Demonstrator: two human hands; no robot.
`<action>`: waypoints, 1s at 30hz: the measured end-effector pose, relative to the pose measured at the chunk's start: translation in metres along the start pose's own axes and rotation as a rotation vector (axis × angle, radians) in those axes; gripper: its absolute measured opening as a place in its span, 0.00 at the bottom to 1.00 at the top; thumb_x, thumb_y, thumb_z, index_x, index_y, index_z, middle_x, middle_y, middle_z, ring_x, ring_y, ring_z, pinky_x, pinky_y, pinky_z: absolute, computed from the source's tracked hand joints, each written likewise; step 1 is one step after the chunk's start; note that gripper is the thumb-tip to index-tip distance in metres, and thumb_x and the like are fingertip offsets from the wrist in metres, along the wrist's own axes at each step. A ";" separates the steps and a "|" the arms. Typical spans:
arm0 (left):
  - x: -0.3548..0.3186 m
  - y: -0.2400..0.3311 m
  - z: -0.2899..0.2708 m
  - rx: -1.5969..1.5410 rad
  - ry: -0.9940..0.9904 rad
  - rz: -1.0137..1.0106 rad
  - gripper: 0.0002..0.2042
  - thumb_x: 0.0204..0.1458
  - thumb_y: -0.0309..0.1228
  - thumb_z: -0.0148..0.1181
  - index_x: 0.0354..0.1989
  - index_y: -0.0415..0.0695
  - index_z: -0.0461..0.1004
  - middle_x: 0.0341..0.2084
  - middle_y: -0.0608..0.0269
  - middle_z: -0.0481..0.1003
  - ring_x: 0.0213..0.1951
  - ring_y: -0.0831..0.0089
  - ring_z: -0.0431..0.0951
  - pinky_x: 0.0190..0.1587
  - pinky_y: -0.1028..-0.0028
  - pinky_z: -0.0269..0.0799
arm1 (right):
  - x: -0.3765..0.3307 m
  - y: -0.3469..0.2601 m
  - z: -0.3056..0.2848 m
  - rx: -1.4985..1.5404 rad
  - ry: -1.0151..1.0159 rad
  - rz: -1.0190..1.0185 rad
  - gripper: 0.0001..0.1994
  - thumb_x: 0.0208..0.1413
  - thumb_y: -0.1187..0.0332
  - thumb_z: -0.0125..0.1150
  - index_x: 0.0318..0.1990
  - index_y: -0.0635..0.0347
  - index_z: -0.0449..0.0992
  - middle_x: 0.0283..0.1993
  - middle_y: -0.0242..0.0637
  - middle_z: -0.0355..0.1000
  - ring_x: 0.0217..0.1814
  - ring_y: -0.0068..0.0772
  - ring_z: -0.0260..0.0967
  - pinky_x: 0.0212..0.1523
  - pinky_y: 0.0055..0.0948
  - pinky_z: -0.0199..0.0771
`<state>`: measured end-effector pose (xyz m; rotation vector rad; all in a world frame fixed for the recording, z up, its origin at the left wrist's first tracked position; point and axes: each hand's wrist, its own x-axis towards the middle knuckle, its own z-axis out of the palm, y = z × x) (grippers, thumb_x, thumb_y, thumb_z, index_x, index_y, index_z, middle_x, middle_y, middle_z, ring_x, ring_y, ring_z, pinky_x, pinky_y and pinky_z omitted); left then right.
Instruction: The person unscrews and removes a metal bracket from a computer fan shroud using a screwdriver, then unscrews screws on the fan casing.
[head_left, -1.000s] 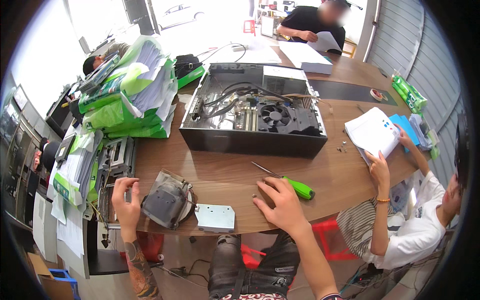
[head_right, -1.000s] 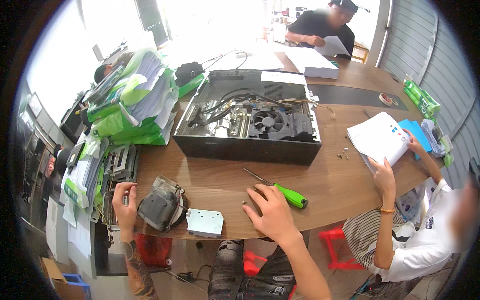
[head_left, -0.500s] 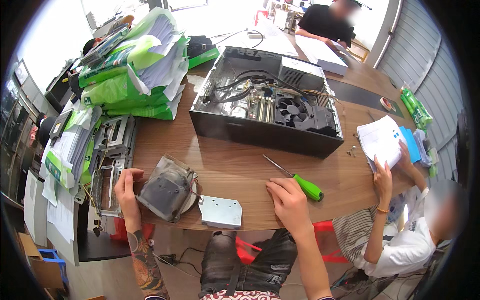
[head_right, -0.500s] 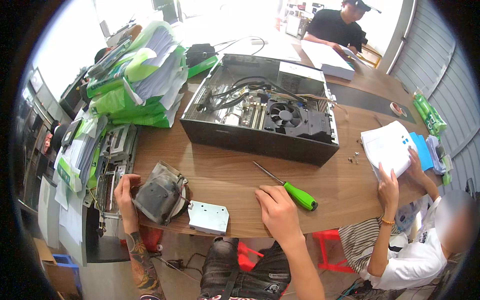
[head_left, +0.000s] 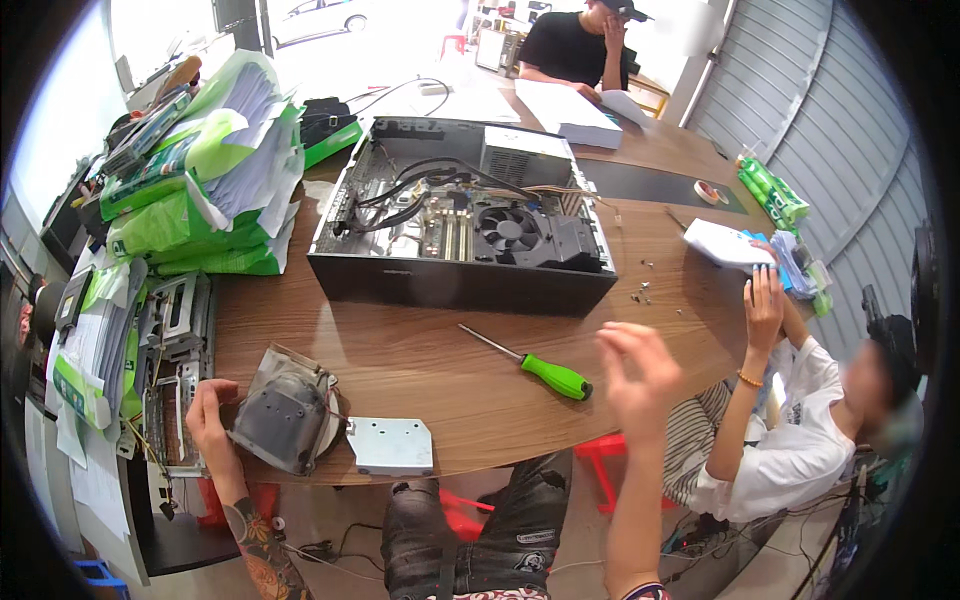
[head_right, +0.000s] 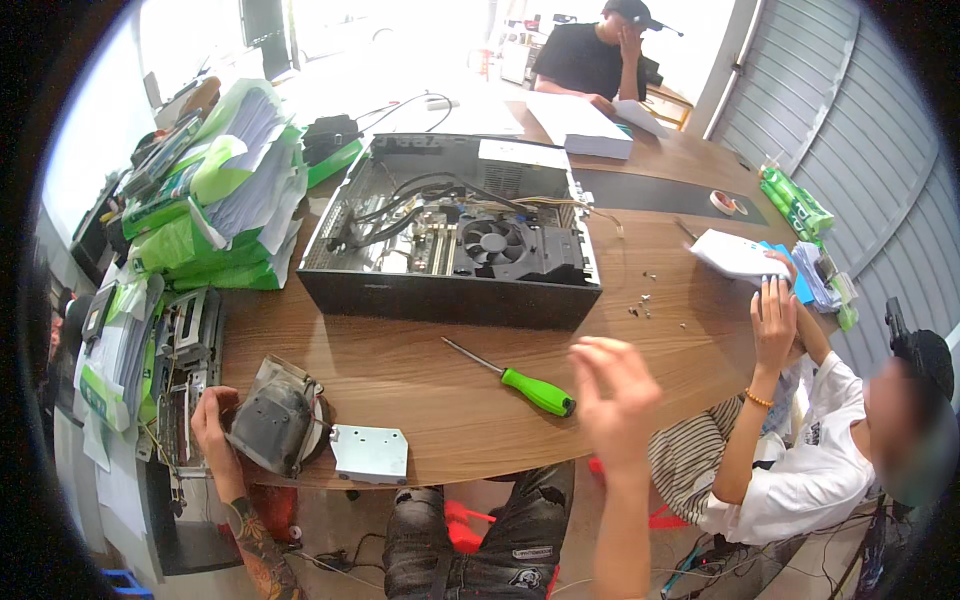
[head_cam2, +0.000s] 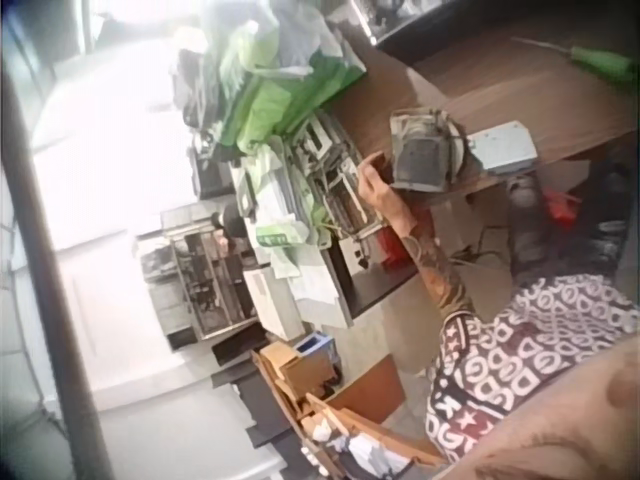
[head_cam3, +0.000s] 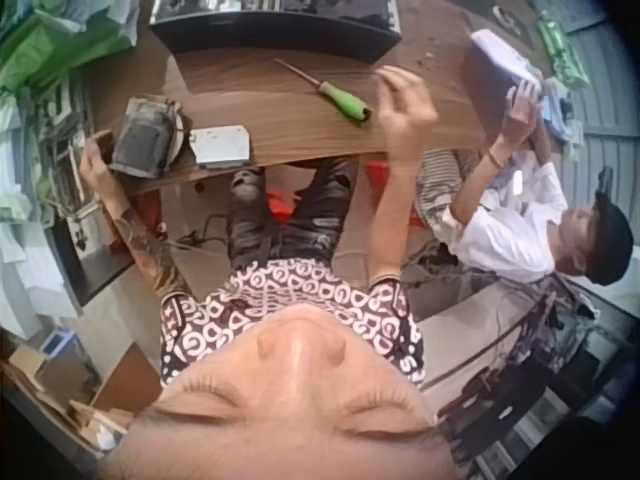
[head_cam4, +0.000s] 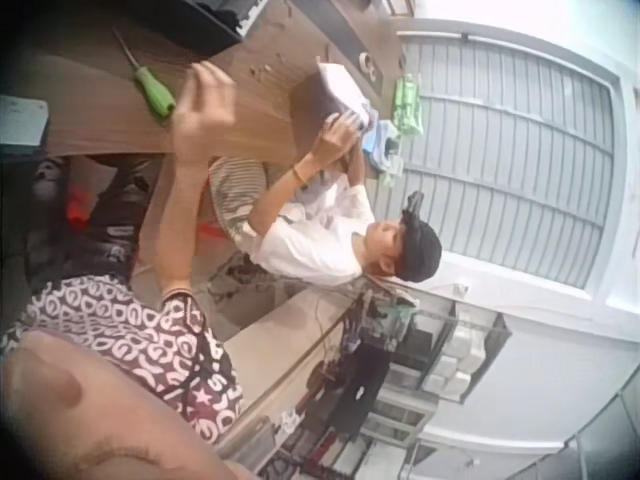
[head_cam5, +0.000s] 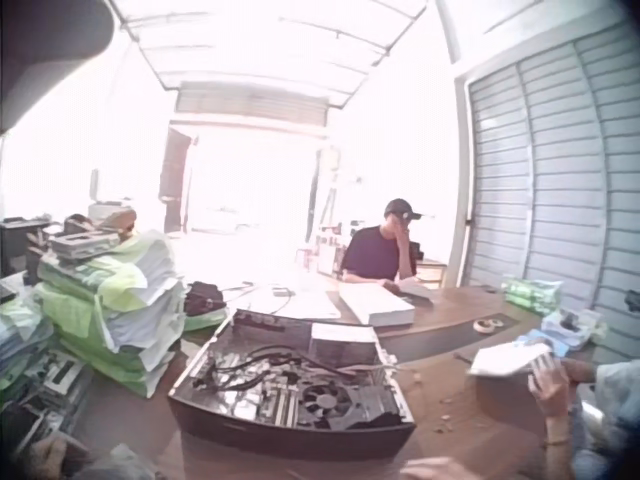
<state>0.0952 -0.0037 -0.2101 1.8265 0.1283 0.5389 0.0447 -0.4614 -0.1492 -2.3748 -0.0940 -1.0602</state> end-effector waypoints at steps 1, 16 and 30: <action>0.002 -0.004 0.000 -0.019 -0.001 -0.003 0.19 0.67 0.38 0.43 0.31 0.36 0.74 0.28 0.64 0.74 0.34 0.76 0.71 0.41 0.75 0.66 | 0.003 0.010 -0.010 -0.034 0.029 0.057 0.08 0.47 0.78 0.68 0.36 0.61 0.81 0.40 0.41 0.78 0.42 0.41 0.77 0.44 0.33 0.77; -0.005 0.017 0.004 0.081 0.016 0.041 0.20 0.67 0.39 0.44 0.33 0.37 0.77 0.27 0.64 0.76 0.32 0.76 0.74 0.39 0.76 0.69 | -0.045 0.080 0.002 -0.007 -0.132 0.267 0.06 0.52 0.78 0.63 0.37 0.70 0.79 0.41 0.42 0.77 0.43 0.38 0.75 0.47 0.31 0.73; -0.065 0.063 -0.026 0.674 -0.082 0.421 0.18 0.50 0.21 0.60 0.52 0.41 0.74 0.47 0.53 0.73 0.50 0.53 0.73 0.54 0.63 0.68 | -0.044 0.080 0.009 0.089 -0.079 0.380 0.13 0.50 0.80 0.65 0.45 0.67 0.77 0.38 0.36 0.74 0.35 0.25 0.70 0.40 0.25 0.72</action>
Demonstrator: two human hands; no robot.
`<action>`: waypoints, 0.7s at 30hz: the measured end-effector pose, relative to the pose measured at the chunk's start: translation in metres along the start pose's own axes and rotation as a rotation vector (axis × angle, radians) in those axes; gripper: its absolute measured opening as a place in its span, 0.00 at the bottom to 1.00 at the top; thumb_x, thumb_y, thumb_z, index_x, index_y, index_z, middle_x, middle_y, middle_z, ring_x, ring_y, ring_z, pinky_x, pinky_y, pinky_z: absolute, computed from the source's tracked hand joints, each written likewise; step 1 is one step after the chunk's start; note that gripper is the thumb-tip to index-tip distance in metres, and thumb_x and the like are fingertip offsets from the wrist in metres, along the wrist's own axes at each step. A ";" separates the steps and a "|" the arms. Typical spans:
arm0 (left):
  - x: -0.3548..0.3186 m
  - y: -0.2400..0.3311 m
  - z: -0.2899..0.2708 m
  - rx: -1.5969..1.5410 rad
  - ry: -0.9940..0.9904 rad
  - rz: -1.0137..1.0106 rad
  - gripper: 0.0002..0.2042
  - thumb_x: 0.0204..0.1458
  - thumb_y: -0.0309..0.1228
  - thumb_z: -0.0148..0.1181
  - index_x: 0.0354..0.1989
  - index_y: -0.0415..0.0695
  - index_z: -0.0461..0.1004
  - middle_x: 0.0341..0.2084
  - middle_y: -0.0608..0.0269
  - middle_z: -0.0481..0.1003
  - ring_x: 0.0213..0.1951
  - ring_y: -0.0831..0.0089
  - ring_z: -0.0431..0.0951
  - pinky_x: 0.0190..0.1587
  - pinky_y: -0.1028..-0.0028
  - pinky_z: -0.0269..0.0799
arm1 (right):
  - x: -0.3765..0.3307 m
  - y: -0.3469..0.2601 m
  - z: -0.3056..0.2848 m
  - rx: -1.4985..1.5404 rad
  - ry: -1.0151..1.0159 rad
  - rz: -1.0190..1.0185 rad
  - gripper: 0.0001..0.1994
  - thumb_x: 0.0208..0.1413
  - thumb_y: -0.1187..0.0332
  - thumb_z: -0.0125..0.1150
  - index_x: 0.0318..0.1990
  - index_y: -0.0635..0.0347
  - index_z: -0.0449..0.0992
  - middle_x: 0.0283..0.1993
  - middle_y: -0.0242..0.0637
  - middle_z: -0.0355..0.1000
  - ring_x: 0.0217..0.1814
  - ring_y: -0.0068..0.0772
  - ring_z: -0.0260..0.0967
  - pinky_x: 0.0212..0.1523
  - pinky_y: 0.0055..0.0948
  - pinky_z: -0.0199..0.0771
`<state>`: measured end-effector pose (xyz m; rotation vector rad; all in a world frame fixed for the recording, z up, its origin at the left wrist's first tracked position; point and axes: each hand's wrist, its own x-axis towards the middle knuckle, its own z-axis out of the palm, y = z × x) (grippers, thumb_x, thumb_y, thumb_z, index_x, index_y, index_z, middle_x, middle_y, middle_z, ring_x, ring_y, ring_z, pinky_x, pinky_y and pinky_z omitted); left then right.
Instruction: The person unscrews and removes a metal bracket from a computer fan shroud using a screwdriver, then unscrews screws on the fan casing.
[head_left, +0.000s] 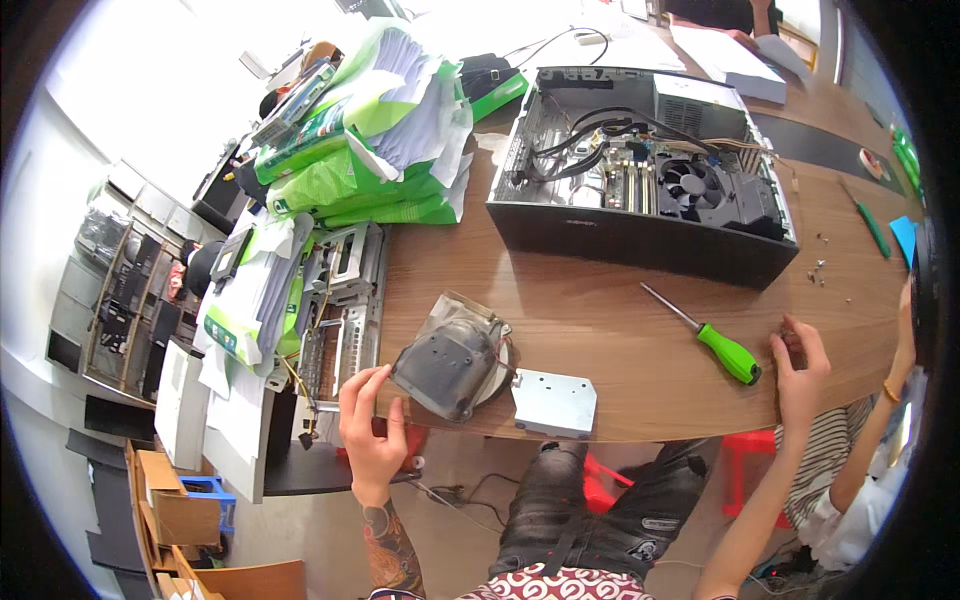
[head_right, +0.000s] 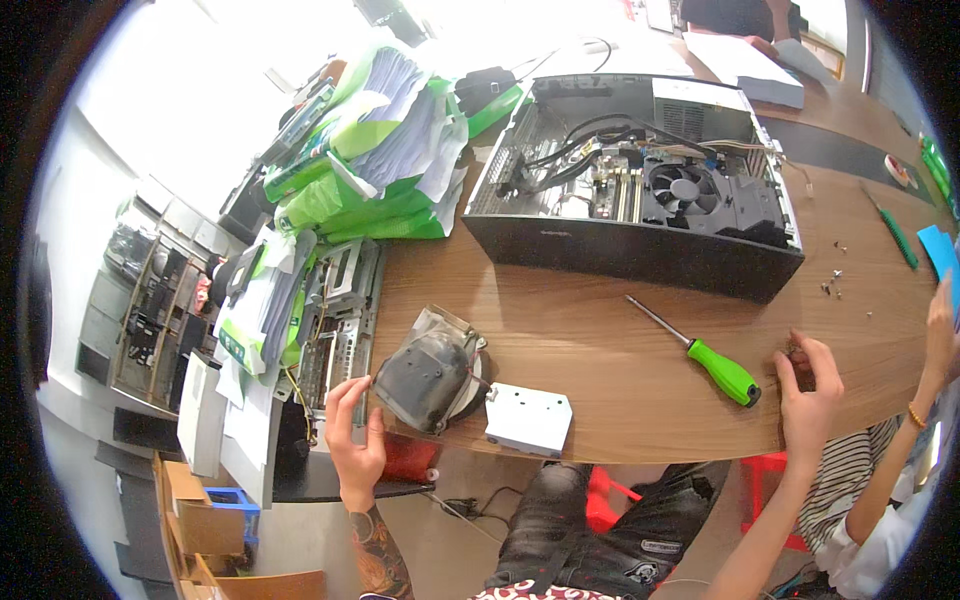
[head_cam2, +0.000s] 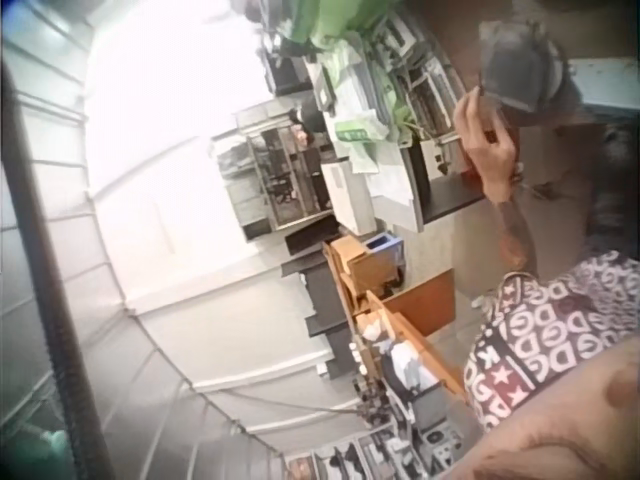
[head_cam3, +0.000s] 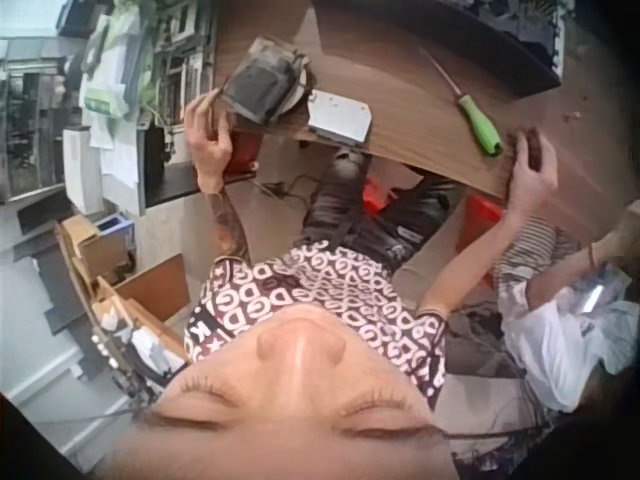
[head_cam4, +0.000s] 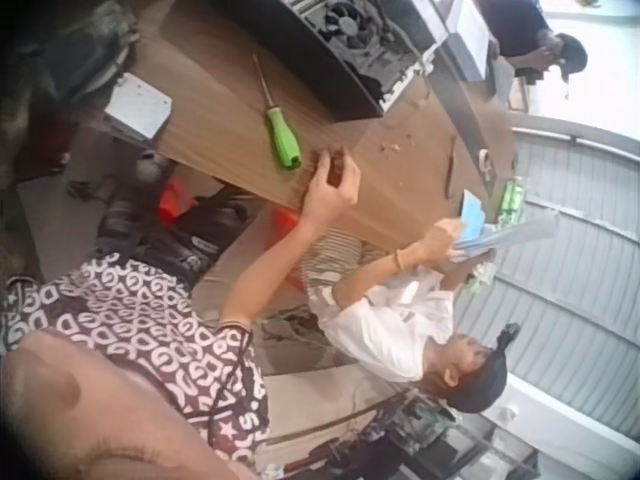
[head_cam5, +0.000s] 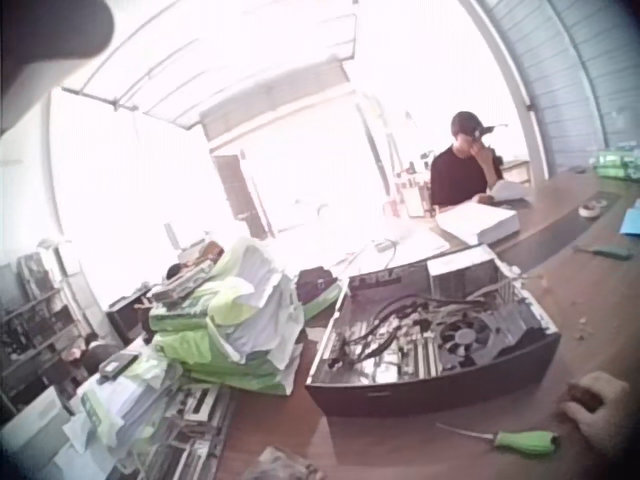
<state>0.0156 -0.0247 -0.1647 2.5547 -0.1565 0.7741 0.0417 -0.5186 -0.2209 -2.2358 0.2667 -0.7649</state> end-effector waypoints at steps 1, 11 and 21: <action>0.001 0.004 -0.002 0.024 -0.025 0.028 0.19 0.50 0.21 0.59 0.53 0.40 0.74 0.49 0.52 0.73 0.52 0.53 0.73 0.55 0.63 0.67 | 0.000 -0.002 0.000 0.010 -0.001 0.015 0.13 0.50 0.79 0.66 0.45 0.67 0.77 0.38 0.35 0.74 0.36 0.25 0.70 0.40 0.25 0.72; 0.018 0.051 -0.009 0.083 -0.306 0.024 0.48 0.35 0.51 0.76 0.67 0.46 0.61 0.62 0.42 0.63 0.62 0.46 0.64 0.63 0.54 0.60 | -0.003 -0.013 -0.004 0.028 -0.016 0.059 0.12 0.50 0.77 0.66 0.44 0.66 0.77 0.40 0.37 0.75 0.37 0.28 0.71 0.41 0.27 0.72; 0.021 0.048 0.012 0.177 -0.267 0.068 0.43 0.34 0.44 0.78 0.61 0.45 0.65 0.53 0.44 0.67 0.54 0.48 0.70 0.55 0.57 0.69 | -0.004 -0.014 -0.005 0.038 -0.015 0.023 0.12 0.50 0.77 0.66 0.43 0.66 0.77 0.41 0.39 0.74 0.39 0.32 0.73 0.43 0.29 0.73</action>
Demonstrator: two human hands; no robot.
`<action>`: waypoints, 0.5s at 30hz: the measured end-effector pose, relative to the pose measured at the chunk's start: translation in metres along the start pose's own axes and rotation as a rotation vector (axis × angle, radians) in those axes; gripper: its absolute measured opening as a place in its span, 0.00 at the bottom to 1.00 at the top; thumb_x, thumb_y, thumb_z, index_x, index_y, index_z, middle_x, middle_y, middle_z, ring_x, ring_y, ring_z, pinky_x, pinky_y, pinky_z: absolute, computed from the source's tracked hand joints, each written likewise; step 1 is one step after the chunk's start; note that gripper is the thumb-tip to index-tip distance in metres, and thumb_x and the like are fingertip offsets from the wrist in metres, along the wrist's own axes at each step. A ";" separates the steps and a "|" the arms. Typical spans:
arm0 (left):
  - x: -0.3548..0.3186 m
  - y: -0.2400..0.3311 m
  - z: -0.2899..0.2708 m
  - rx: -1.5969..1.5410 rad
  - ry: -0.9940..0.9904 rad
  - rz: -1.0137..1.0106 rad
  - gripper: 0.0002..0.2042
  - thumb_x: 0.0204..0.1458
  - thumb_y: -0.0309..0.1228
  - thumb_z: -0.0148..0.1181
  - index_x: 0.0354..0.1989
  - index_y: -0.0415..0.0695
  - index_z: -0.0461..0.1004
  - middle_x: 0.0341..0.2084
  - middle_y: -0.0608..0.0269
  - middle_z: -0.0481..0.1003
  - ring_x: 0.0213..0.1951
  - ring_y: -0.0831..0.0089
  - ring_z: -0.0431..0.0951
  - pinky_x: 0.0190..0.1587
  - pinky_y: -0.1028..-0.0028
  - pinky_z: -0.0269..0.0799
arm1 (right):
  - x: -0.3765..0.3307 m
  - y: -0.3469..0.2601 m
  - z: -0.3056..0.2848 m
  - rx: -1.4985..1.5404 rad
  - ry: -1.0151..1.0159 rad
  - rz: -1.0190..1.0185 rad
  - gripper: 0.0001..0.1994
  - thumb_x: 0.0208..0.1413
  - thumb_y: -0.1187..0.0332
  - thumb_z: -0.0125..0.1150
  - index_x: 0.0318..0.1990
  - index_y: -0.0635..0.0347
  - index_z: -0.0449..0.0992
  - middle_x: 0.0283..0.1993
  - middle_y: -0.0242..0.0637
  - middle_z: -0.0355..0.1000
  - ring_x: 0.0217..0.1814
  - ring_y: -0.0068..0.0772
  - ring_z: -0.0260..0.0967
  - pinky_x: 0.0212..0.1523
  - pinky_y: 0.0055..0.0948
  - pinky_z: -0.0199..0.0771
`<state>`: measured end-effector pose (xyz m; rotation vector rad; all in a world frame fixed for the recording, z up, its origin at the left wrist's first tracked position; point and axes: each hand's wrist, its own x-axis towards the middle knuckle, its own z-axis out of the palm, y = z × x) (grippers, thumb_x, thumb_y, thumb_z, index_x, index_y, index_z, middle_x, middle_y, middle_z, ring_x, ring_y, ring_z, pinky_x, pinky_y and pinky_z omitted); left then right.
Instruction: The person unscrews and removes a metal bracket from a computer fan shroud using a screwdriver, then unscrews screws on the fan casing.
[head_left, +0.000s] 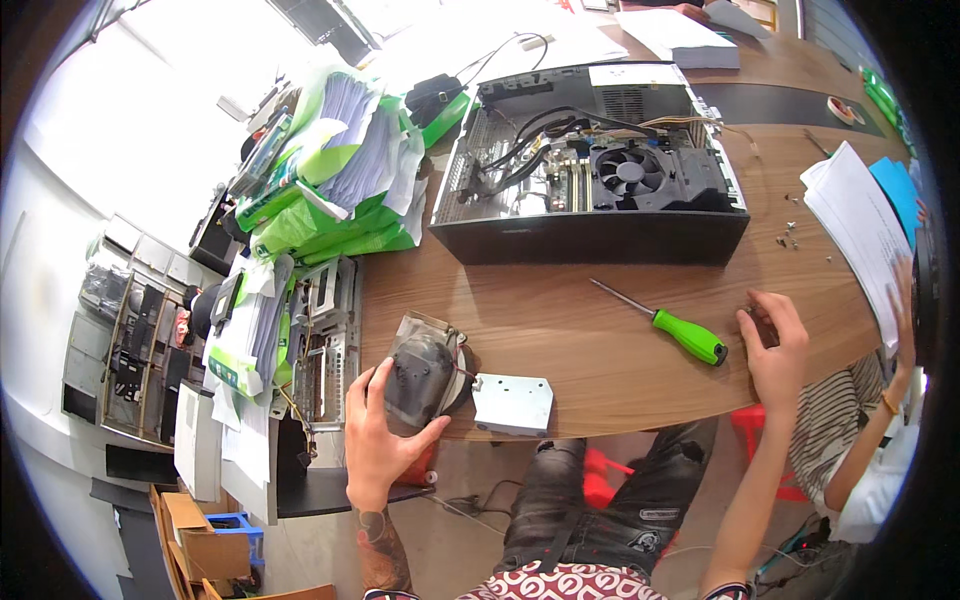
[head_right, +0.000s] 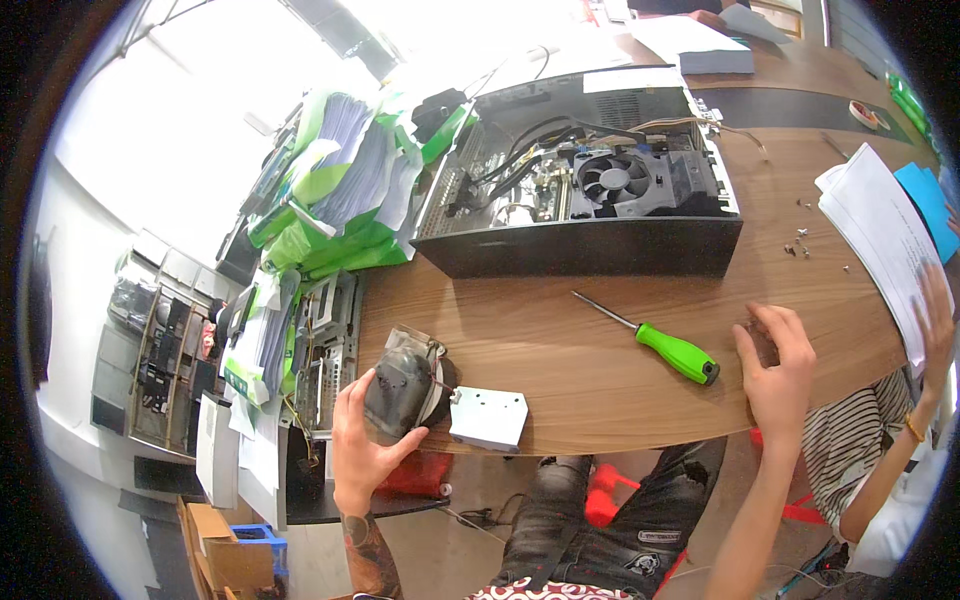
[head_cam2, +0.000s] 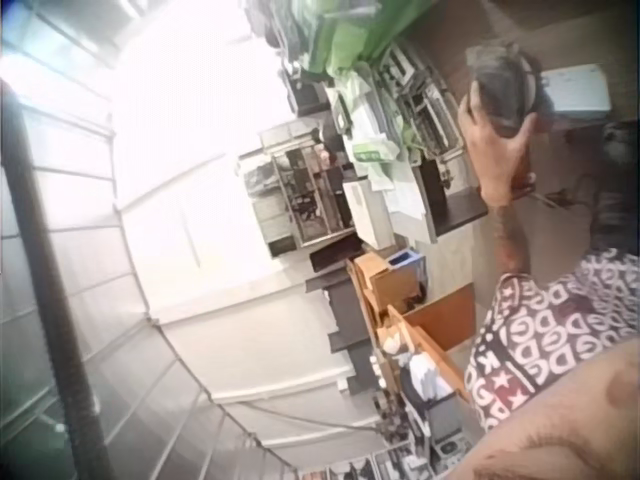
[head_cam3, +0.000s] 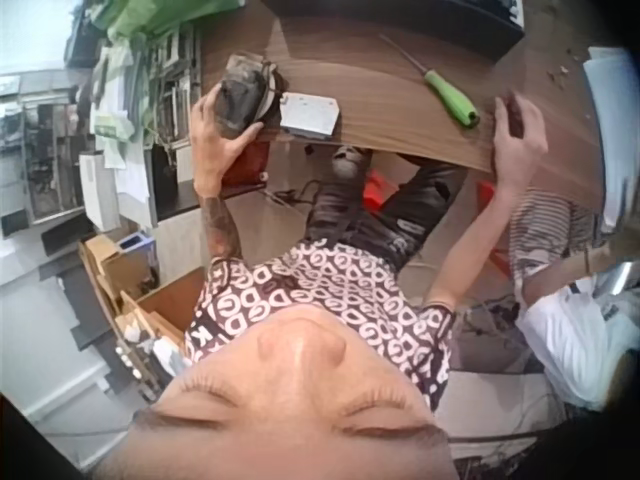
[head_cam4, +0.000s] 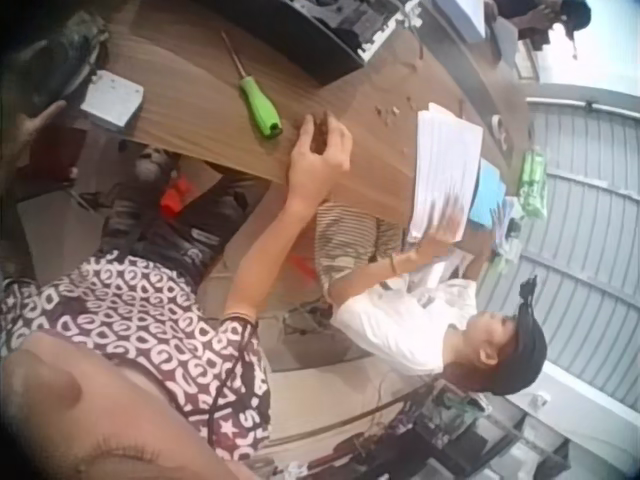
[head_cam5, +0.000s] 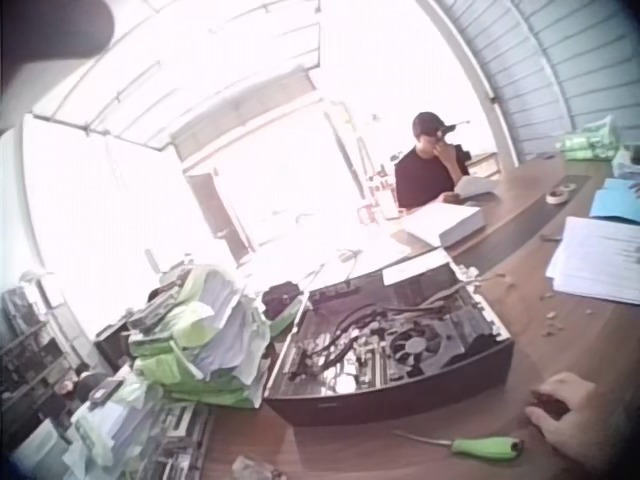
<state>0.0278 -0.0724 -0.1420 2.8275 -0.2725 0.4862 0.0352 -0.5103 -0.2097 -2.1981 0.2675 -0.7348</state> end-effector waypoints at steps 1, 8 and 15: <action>0.001 0.000 0.000 -0.001 0.019 0.012 0.42 0.33 0.44 0.79 0.59 0.43 0.66 0.52 0.45 0.68 0.53 0.49 0.71 0.55 0.57 0.69 | 0.000 0.001 0.000 0.003 0.005 -0.014 0.12 0.50 0.77 0.66 0.43 0.66 0.77 0.42 0.39 0.74 0.40 0.33 0.73 0.44 0.29 0.72; -0.020 -0.017 0.004 -0.293 0.166 -0.145 0.36 0.36 0.38 0.77 0.54 0.38 0.65 0.44 0.55 0.74 0.48 0.64 0.75 0.54 0.68 0.69 | 0.000 0.002 0.000 -0.024 -0.005 -0.029 0.11 0.50 0.76 0.65 0.42 0.67 0.77 0.43 0.42 0.73 0.44 0.40 0.73 0.47 0.33 0.71; -0.024 -0.028 0.011 -0.743 0.242 -0.391 0.29 0.49 0.36 0.70 0.56 0.39 0.63 0.41 0.56 0.77 0.41 0.71 0.77 0.47 0.73 0.72 | 0.000 0.009 0.001 -0.106 -0.002 -0.082 0.07 0.53 0.76 0.62 0.39 0.67 0.78 0.43 0.40 0.74 0.45 0.42 0.73 0.48 0.34 0.71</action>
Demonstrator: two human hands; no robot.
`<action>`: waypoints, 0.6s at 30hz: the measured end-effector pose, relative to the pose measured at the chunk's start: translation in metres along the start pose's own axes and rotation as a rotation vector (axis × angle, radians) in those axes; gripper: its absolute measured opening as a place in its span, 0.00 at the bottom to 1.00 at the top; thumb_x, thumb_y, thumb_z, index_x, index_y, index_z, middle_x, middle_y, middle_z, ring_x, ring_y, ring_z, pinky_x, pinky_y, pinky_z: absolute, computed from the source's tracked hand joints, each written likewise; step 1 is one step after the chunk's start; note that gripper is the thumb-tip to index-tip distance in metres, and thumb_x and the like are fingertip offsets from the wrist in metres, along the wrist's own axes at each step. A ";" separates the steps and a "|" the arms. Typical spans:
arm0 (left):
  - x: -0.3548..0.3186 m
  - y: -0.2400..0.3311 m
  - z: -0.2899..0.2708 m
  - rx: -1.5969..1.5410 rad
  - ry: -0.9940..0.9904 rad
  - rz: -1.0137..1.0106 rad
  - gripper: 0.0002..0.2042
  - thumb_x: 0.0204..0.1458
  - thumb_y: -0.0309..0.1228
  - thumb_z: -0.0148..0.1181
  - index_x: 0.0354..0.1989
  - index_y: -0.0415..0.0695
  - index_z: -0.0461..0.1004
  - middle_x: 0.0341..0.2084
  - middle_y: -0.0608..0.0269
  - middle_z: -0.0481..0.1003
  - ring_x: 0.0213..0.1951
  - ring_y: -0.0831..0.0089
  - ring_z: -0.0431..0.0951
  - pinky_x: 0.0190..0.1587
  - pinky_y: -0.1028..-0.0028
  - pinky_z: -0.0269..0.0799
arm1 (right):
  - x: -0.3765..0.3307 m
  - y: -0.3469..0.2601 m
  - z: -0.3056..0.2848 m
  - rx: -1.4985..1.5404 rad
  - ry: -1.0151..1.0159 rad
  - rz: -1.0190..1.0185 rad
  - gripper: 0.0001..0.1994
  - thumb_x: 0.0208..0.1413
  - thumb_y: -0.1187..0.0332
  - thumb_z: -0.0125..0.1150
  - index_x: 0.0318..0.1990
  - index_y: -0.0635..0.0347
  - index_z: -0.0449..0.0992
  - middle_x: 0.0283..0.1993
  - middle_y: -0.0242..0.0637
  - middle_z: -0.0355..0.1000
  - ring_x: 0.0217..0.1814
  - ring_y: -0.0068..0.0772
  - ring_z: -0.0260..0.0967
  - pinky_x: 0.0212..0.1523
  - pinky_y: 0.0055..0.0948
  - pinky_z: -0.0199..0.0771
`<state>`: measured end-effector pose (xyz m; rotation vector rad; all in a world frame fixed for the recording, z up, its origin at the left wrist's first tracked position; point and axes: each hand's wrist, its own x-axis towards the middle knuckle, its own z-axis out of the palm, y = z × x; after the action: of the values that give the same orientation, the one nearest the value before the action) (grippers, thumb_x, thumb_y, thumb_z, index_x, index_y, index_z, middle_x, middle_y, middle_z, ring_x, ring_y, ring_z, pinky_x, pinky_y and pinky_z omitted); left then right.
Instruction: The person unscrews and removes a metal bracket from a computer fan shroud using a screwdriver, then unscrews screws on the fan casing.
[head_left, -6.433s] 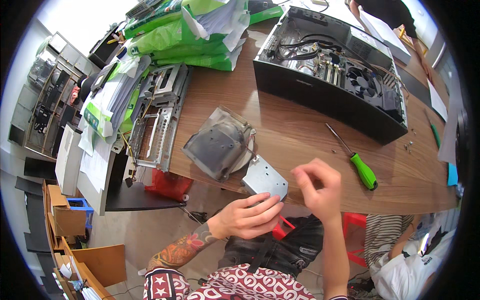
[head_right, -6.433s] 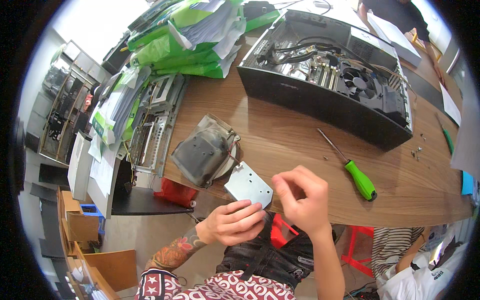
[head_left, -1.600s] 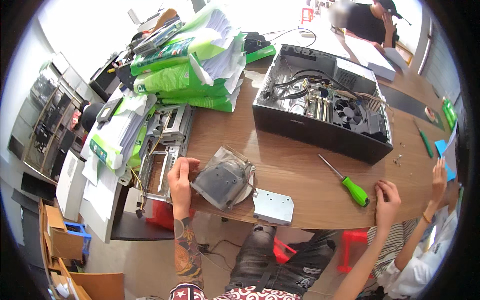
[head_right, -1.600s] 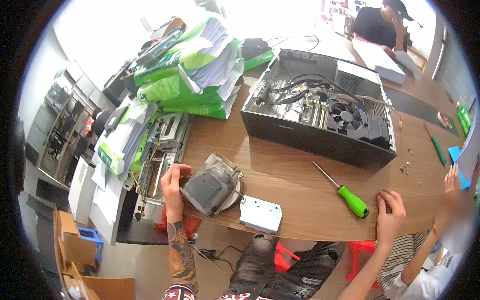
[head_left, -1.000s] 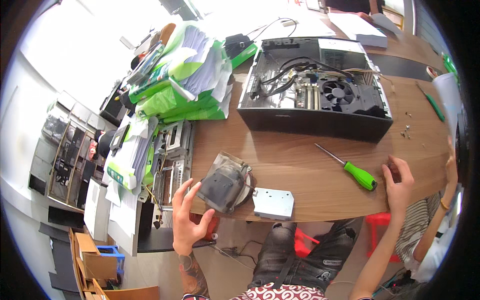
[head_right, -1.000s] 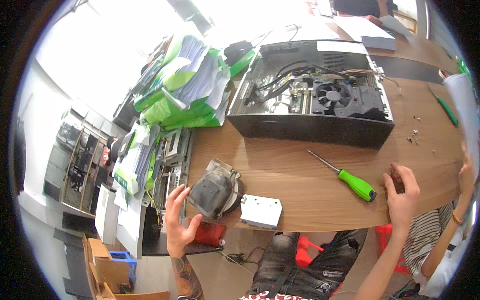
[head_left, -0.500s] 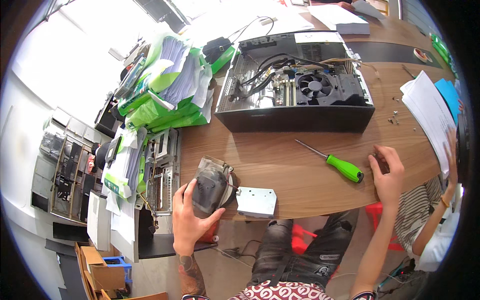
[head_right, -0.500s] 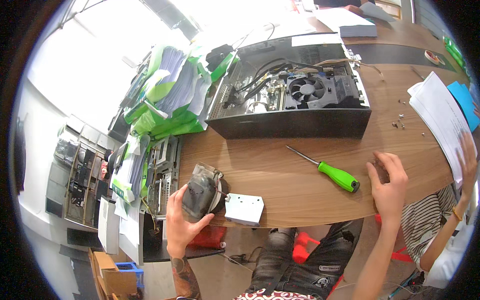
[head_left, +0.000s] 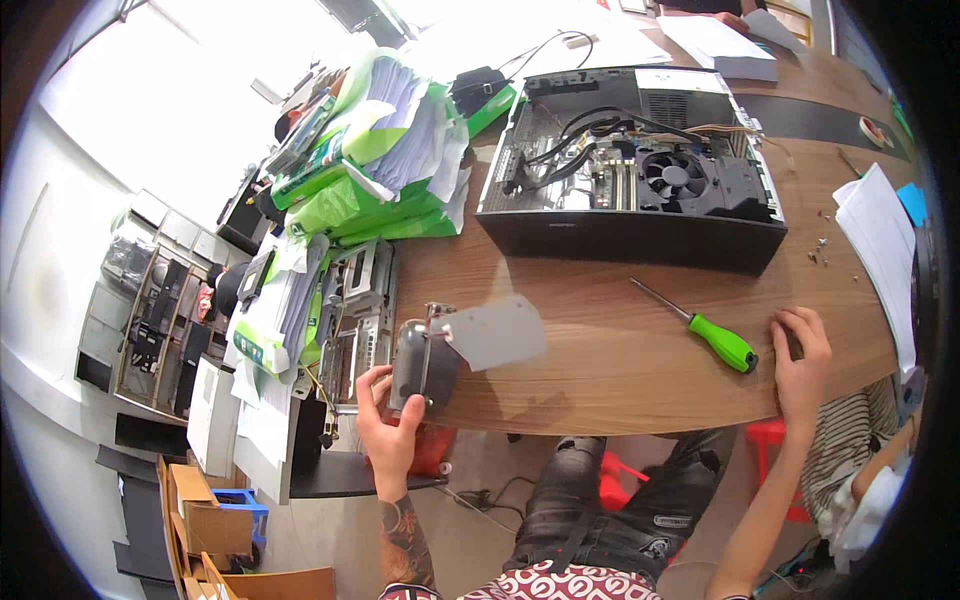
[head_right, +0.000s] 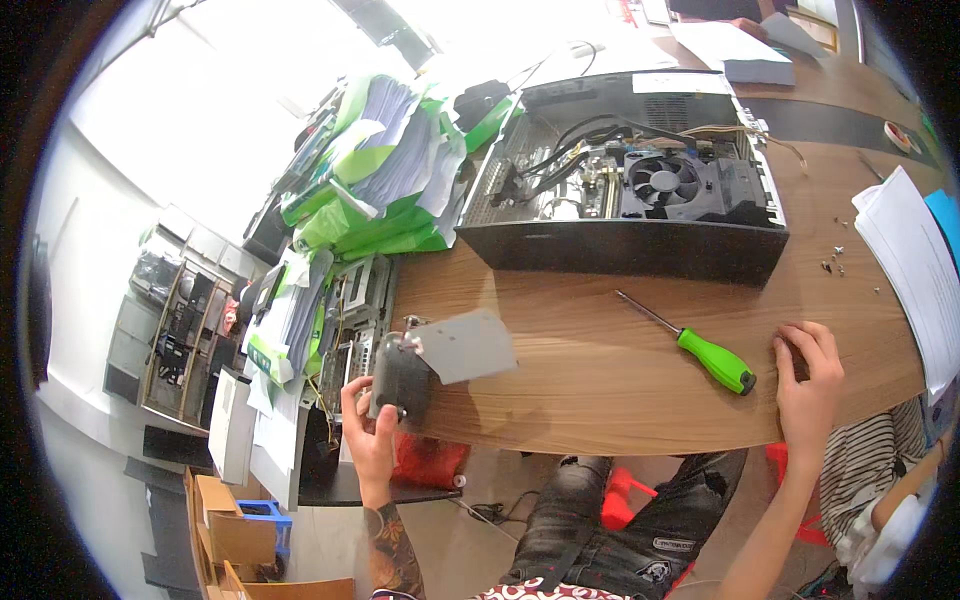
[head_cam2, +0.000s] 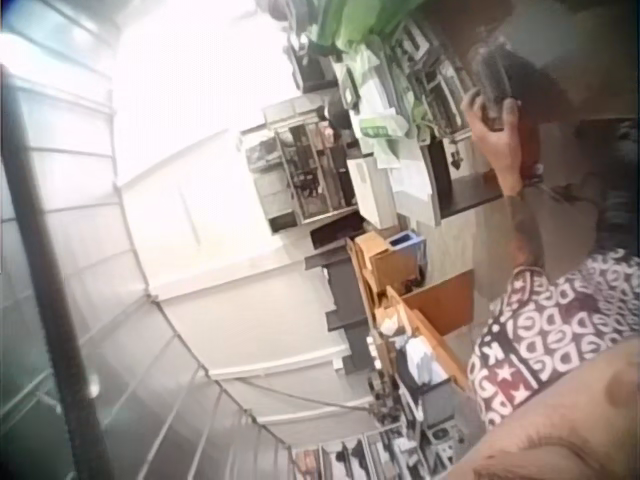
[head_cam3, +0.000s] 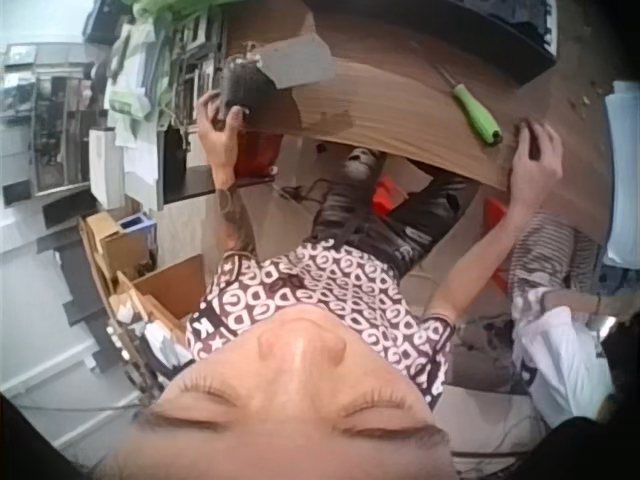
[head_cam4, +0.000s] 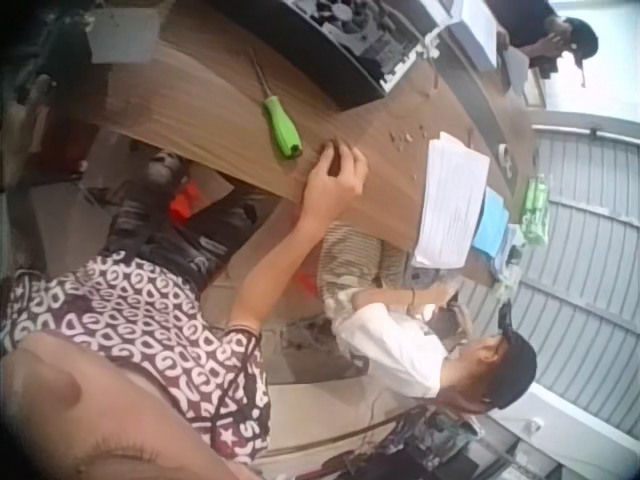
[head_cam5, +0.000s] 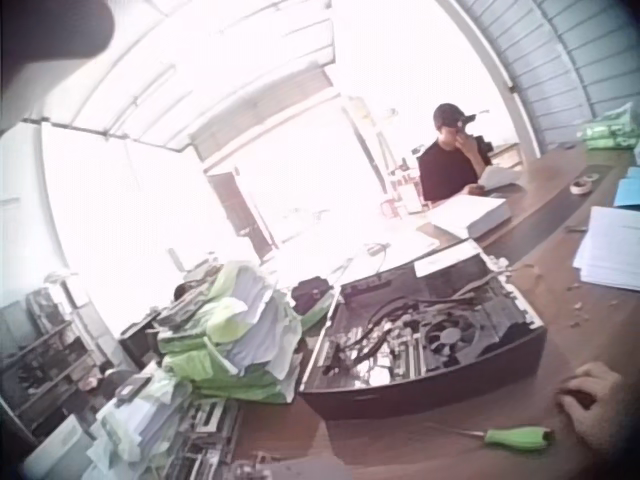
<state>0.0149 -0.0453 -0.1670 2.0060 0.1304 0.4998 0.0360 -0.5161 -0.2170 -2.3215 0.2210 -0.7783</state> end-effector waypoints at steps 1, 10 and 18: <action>0.001 0.006 0.000 -0.015 -0.009 -0.010 0.27 0.55 0.41 0.65 0.57 0.40 0.62 0.39 0.59 0.76 0.39 0.75 0.75 0.44 0.76 0.72 | 0.000 0.001 0.001 -0.001 0.004 -0.002 0.07 0.53 0.76 0.62 0.39 0.67 0.78 0.43 0.40 0.74 0.45 0.42 0.73 0.48 0.34 0.71; 0.013 -0.003 -0.012 -0.309 0.134 -0.290 0.24 0.59 0.48 0.56 0.54 0.43 0.65 0.39 0.60 0.72 0.38 0.69 0.78 0.40 0.69 0.79 | 0.001 0.001 0.000 0.024 -0.023 0.003 0.06 0.54 0.77 0.61 0.38 0.69 0.77 0.43 0.42 0.73 0.44 0.40 0.72 0.48 0.32 0.70; 0.018 0.004 -0.011 -0.172 0.099 -0.294 0.26 0.59 0.54 0.50 0.52 0.42 0.67 0.37 0.52 0.78 0.33 0.62 0.83 0.33 0.67 0.83 | 0.002 0.000 0.002 0.020 -0.023 -0.023 0.06 0.55 0.76 0.61 0.39 0.70 0.76 0.43 0.43 0.73 0.44 0.40 0.72 0.47 0.32 0.71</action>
<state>0.0258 -0.0323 -0.1542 1.7570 0.4231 0.4063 0.0391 -0.5160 -0.2174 -2.3171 0.1764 -0.7606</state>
